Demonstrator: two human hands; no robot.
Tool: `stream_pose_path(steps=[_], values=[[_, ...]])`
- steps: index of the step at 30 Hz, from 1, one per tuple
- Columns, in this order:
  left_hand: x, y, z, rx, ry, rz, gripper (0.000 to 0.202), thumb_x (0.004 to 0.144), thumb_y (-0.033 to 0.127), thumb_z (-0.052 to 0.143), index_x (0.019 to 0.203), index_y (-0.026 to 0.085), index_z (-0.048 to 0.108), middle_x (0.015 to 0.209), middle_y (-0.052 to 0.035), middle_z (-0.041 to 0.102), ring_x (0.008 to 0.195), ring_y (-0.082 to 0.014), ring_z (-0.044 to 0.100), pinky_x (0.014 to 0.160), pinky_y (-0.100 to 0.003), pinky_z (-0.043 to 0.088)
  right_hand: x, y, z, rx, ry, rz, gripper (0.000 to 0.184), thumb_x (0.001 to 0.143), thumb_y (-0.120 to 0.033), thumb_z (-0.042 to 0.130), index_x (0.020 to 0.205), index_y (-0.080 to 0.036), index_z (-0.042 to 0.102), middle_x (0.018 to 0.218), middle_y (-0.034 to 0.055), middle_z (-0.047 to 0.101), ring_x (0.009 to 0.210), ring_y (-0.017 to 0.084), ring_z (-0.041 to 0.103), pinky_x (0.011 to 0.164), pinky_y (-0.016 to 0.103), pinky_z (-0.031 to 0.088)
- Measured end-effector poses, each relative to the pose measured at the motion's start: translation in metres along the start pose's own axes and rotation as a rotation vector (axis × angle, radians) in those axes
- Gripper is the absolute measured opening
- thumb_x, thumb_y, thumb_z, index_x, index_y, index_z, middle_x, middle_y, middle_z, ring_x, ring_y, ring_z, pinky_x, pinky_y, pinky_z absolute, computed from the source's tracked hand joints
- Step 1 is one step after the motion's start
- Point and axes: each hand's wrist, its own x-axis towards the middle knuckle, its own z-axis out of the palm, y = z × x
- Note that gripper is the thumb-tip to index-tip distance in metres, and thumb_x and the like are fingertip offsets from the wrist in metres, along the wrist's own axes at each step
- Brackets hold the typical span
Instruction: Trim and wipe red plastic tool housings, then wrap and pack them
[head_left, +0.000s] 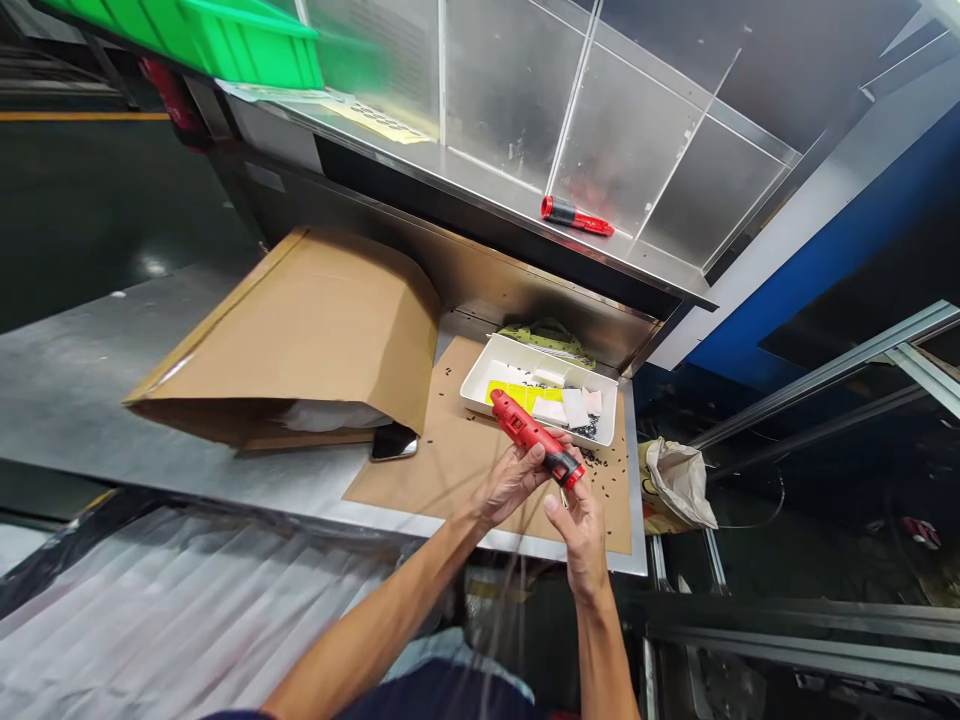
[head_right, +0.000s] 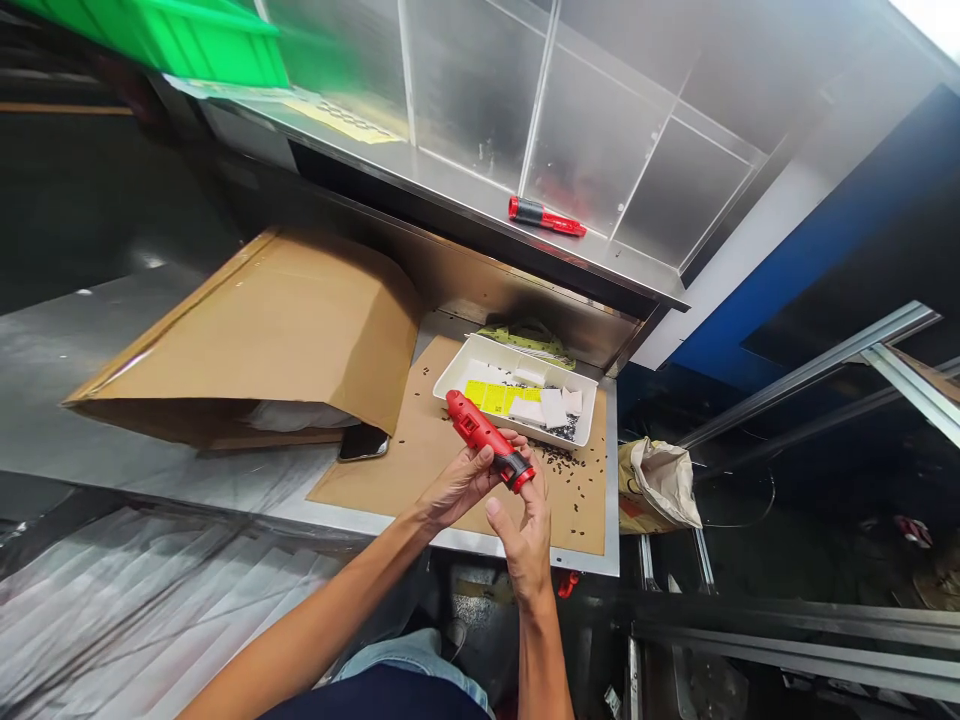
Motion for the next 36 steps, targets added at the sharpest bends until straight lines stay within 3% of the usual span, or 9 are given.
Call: stream_pose_path(steps=[5, 11, 14, 16, 19, 22, 30, 33, 36], values=[[0.004, 0.005, -0.012, 0.029, 0.015, -0.072, 0.053, 0.063, 0.047, 0.087, 0.103, 0.016, 0.07, 0.108, -0.0126, 0.072, 0.102, -0.0259, 0.067, 0.087, -0.033, 0.051, 0.013, -0.006, -0.014, -0.437, -0.09, -0.226, 0.037, 0.084, -0.035, 0.064, 0.121, -0.028, 0.066, 0.145, 0.0064, 0.049, 0.145, 0.029, 0.025, 0.115, 0.056, 0.028], [0.01, 0.01, -0.022, 0.009, 0.071, -0.114, 0.035, 0.075, 0.033, 0.081, 0.103, 0.015, 0.071, 0.108, -0.0123, 0.073, 0.103, -0.0241, 0.068, 0.087, -0.029, 0.052, 0.028, -0.001, -0.021, -0.829, -0.123, -0.461, 0.026, 0.085, -0.023, 0.061, 0.108, -0.03, 0.07, 0.141, 0.0062, 0.054, 0.142, 0.032, 0.031, 0.113, 0.062, 0.022], [0.017, 0.011, -0.031, -0.069, 0.117, -0.133, 0.025, 0.081, 0.029, 0.076, 0.1, 0.013, 0.071, 0.099, -0.0094, 0.075, 0.089, -0.019, 0.071, 0.08, -0.025, 0.056, 0.027, 0.004, -0.019, -0.788, 0.005, -0.515, 0.021, 0.086, -0.019, 0.058, 0.101, -0.029, 0.068, 0.127, 0.0056, 0.064, 0.134, 0.029, 0.043, 0.111, 0.06, 0.025], [0.022, 0.015, -0.039, -0.145, 0.163, -0.139, 0.016, 0.087, 0.029, 0.069, 0.093, 0.014, 0.071, 0.091, -0.0041, 0.076, 0.08, -0.0142, 0.071, 0.076, -0.021, 0.057, 0.024, 0.006, -0.018, -0.636, 0.161, -0.465, 0.008, 0.086, -0.022, 0.058, 0.087, -0.025, 0.065, 0.114, 0.0069, 0.067, 0.124, 0.027, 0.052, 0.107, 0.054, 0.034], [0.025, 0.024, -0.051, -0.251, 0.203, -0.175, 0.019, 0.095, 0.03, 0.059, 0.087, 0.015, 0.07, 0.085, 0.0006, 0.076, 0.079, -0.0104, 0.071, 0.074, -0.014, 0.057, 0.023, 0.011, -0.019, -0.425, 0.283, -0.204, 0.017, 0.088, -0.032, 0.056, 0.074, -0.022, 0.057, 0.107, 0.0092, 0.066, 0.112, 0.025, 0.058, 0.099, 0.045, 0.043], [0.024, 0.033, -0.056, -0.321, 0.195, -0.226, 0.026, 0.099, 0.032, 0.051, 0.094, 0.013, 0.069, 0.087, -0.0026, 0.076, 0.08, -0.01, 0.072, 0.07, -0.012, 0.058, 0.028, 0.03, -0.023, -0.385, 0.217, 0.006, 0.022, 0.087, -0.039, 0.054, 0.075, -0.022, 0.057, 0.107, 0.0096, 0.064, 0.107, 0.024, 0.059, 0.096, 0.041, 0.044], [0.023, 0.043, -0.06, -0.359, 0.163, -0.224, 0.034, 0.103, 0.032, 0.04, 0.115, 0.01, 0.062, 0.084, -0.0048, 0.074, 0.079, -0.0122, 0.073, 0.071, -0.02, 0.06, 0.03, 0.103, -0.03, -0.379, 0.049, 0.281, 0.018, 0.07, -0.035, 0.061, 0.08, -0.021, 0.067, 0.083, 0.0028, 0.067, 0.068, 0.018, 0.062, 0.067, 0.032, 0.048], [0.024, 0.043, -0.062, -0.305, 0.163, -0.176, 0.032, 0.099, 0.032, 0.05, 0.118, 0.009, 0.062, 0.09, -0.0072, 0.075, 0.082, -0.014, 0.073, 0.074, -0.022, 0.06, 0.02, 0.092, -0.021, -0.311, 0.097, 0.272, 0.026, 0.078, -0.043, 0.057, 0.081, -0.019, 0.068, 0.081, 0.0041, 0.066, 0.071, 0.018, 0.06, 0.067, 0.031, 0.048], [0.022, 0.037, -0.058, -0.23, 0.159, -0.08, 0.037, 0.089, 0.03, 0.067, 0.121, 0.012, 0.062, 0.095, -0.0076, 0.075, 0.088, -0.0154, 0.072, 0.078, -0.022, 0.058, 0.009, 0.058, -0.004, -0.207, 0.13, 0.21, 0.039, 0.086, -0.05, 0.051, 0.095, -0.017, 0.069, 0.106, 0.0099, 0.065, 0.094, 0.02, 0.062, 0.075, 0.031, 0.05]])
